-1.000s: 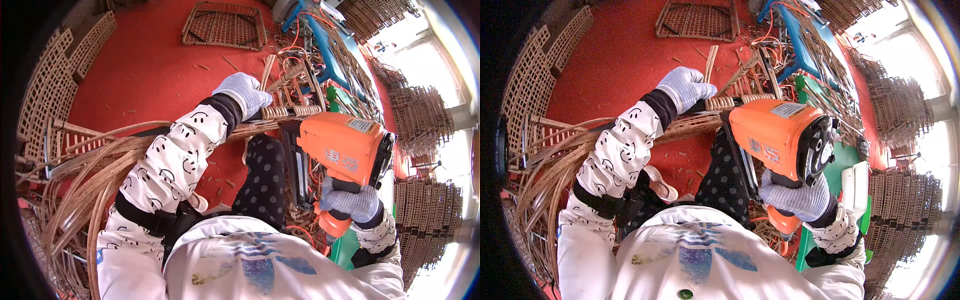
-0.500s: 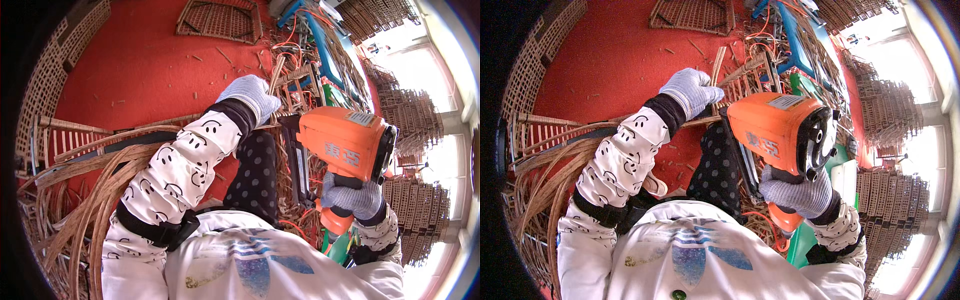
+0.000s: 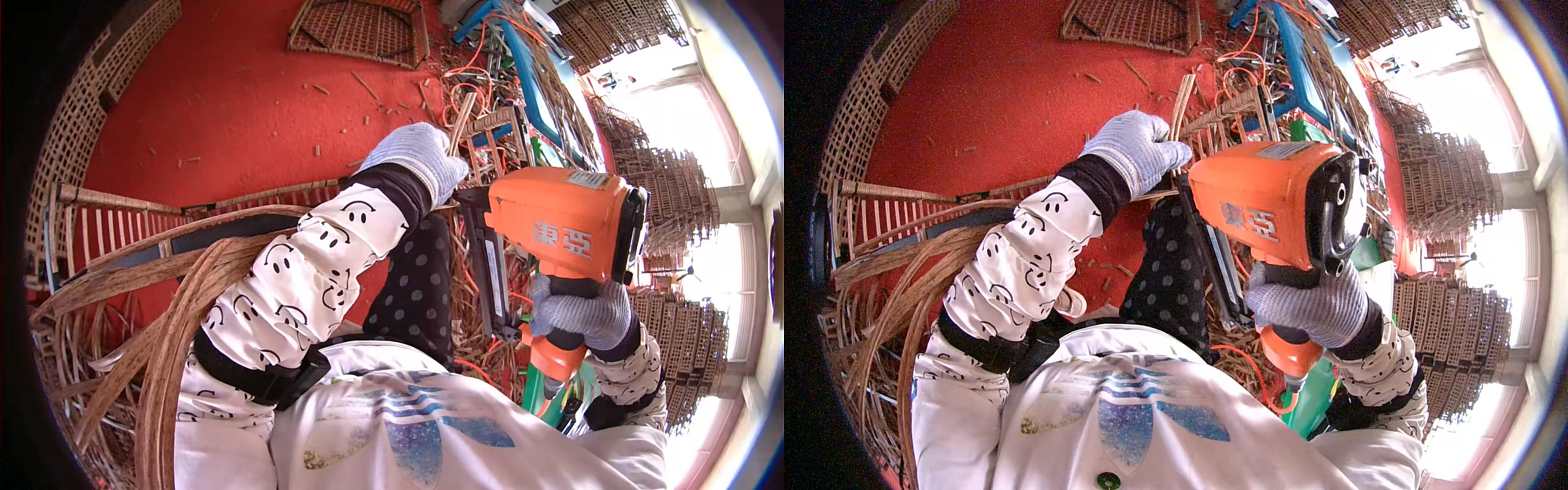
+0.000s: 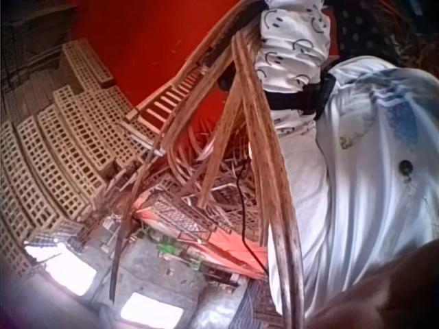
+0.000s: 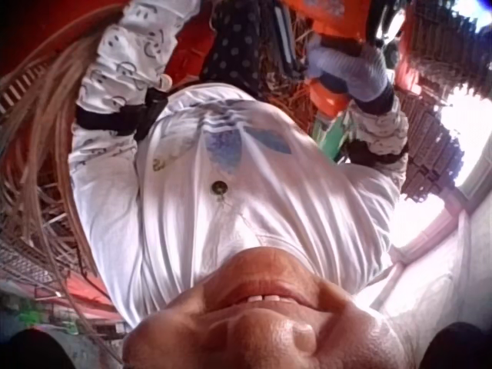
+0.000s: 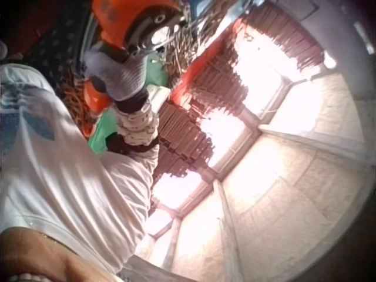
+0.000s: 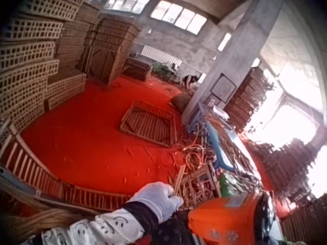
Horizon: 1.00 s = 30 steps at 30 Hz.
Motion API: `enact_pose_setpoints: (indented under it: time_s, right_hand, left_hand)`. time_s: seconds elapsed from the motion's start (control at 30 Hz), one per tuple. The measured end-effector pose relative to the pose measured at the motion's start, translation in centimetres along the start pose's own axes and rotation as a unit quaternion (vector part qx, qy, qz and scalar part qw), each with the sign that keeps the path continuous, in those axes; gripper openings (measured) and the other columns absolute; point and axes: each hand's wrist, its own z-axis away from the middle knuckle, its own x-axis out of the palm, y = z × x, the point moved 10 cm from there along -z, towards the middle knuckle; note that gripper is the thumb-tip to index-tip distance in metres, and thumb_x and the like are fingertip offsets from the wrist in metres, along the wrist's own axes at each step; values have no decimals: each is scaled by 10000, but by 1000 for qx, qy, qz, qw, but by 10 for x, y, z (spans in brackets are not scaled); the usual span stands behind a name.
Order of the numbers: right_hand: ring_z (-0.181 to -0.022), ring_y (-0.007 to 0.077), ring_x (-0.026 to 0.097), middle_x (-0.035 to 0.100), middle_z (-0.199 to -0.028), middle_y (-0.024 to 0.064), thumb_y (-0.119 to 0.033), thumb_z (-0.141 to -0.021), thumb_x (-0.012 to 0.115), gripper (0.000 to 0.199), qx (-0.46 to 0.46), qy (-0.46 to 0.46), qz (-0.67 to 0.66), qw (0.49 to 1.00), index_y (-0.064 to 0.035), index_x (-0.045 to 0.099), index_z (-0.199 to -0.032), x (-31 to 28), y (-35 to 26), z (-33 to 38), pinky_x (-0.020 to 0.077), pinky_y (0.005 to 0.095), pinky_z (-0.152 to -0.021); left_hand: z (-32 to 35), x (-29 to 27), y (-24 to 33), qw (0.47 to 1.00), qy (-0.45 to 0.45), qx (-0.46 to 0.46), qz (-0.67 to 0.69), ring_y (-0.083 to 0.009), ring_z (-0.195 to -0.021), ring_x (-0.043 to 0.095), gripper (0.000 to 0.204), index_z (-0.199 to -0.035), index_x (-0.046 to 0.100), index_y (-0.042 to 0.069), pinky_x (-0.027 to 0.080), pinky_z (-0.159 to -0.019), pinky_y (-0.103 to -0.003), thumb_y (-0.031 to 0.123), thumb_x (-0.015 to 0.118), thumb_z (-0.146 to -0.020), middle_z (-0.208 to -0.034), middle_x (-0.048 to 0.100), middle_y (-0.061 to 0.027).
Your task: Assembling and reinforcing a wicker or bamboo furniture frame using a pneumatic stapler and weaving techniques.
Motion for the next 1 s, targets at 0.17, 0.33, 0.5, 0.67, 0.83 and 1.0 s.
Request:
enact_pose_setpoints:
  time_s: [0.17, 0.33, 0.5, 0.67, 0.83, 1.0]
  right_hand:
    - [-594, 165, 579, 580, -674, 56, -94, -665, 675, 179, 27, -17, -50, 998, -21, 580, -797, 3, 6, 0, 478, 290, -571]
    - [-572, 177, 577, 573, -663, 61, -95, -658, 673, 196, 53, -20, -45, 997, -6, 572, -800, 0, 14, -3, 482, 298, -549]
    - [-539, 181, 569, 568, -642, 70, -84, -652, 668, 192, 59, -31, -74, 995, -1, 563, -790, 4, 9, -3, 483, 303, -522]
    - [-539, 182, 574, 569, -638, 77, -78, -654, 665, 192, 73, -25, -92, 993, 3, 563, -794, 3, 5, -3, 482, 299, -514]
    - [-526, 183, 574, 571, -640, 77, -73, -658, 661, 203, 58, -34, -66, 996, 11, 564, -816, 2, 9, -6, 482, 296, -502]
    - [-498, 163, 559, 566, -650, 64, -72, -664, 658, 306, 42, -51, -59, 996, 8, 540, -935, 8, 2, -9, 472, 281, -475]
  left_hand:
    - [8, 3, -3, 1000, 11, 16, -3, -350, -737, 575, 366, -769, 620, 24, 450, -675, -401, 384, 603, -712, -741, 588, -210]
    - [11, 10, -10, 999, 21, 34, -2, -366, -756, 561, 365, -743, 607, 22, 443, -676, -416, 386, 594, -717, -760, 578, -218]
    - [10, 6, -6, 999, 21, 41, 0, -368, -754, 557, 365, -737, 602, 18, 440, -678, -422, 382, 591, -721, -759, 573, -222]
    - [11, 1, -5, 998, 36, 49, 1, -366, -755, 560, 358, -736, 603, 17, 440, -678, -422, 374, 589, -725, -755, 575, -218]
    - [13, 10, -11, 999, 18, 40, 14, -365, -762, 561, 354, -746, 604, 17, 439, -684, -420, 370, 583, -734, -759, 575, -219]
    - [19, 12, -8, 998, 30, 57, -13, -365, -763, 562, 352, -765, 600, 16, 437, -679, -426, 366, 573, -745, -758, 574, -223]
